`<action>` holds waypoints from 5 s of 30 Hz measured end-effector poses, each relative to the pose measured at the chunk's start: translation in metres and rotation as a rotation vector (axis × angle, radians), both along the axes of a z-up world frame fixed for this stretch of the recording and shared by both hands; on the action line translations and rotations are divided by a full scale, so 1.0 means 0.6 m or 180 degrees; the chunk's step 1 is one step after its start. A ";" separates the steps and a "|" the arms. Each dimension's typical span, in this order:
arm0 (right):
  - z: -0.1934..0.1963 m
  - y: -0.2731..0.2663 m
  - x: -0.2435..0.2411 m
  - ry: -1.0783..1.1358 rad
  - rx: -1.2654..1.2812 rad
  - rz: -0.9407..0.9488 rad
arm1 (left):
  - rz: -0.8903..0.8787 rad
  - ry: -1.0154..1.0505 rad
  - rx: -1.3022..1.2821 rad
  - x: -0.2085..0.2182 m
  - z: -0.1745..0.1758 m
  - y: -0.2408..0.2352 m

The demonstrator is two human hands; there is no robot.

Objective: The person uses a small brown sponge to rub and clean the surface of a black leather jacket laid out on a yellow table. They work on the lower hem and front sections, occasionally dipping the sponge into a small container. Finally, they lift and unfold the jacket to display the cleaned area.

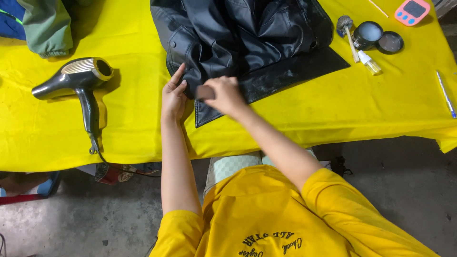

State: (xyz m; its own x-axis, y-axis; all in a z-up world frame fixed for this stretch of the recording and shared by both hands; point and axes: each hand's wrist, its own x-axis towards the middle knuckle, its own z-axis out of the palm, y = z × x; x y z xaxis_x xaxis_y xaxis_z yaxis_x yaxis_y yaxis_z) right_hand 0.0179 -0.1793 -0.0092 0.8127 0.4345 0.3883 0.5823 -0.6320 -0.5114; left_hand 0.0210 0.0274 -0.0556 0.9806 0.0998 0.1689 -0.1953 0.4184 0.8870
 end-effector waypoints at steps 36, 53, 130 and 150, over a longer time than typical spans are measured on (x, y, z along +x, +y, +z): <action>0.049 -0.048 -0.093 0.0786 -0.0521 0.0420 | -0.0030 0.0065 0.0287 -0.017 0.039 -0.016; 0.038 -0.564 0.017 0.0417 -0.0591 -0.2557 | 0.0229 0.0283 0.0422 -0.052 0.093 0.049; 0.066 -0.300 -0.247 0.3963 0.2210 0.0600 | -0.1058 -0.1925 0.6435 0.125 0.240 -0.218; 0.145 -0.347 -0.074 0.3037 0.5451 0.1573 | 0.1928 -0.3011 0.6503 0.127 0.415 -0.094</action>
State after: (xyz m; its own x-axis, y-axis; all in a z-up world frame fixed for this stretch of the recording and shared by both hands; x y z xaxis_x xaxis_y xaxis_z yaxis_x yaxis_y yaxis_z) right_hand -0.0264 -0.3876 0.0777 0.9173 0.3631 0.1637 -0.2468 0.8407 -0.4819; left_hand 0.0974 -0.0291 0.1932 0.5327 -0.5826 0.6139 -0.3683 -0.8126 -0.4517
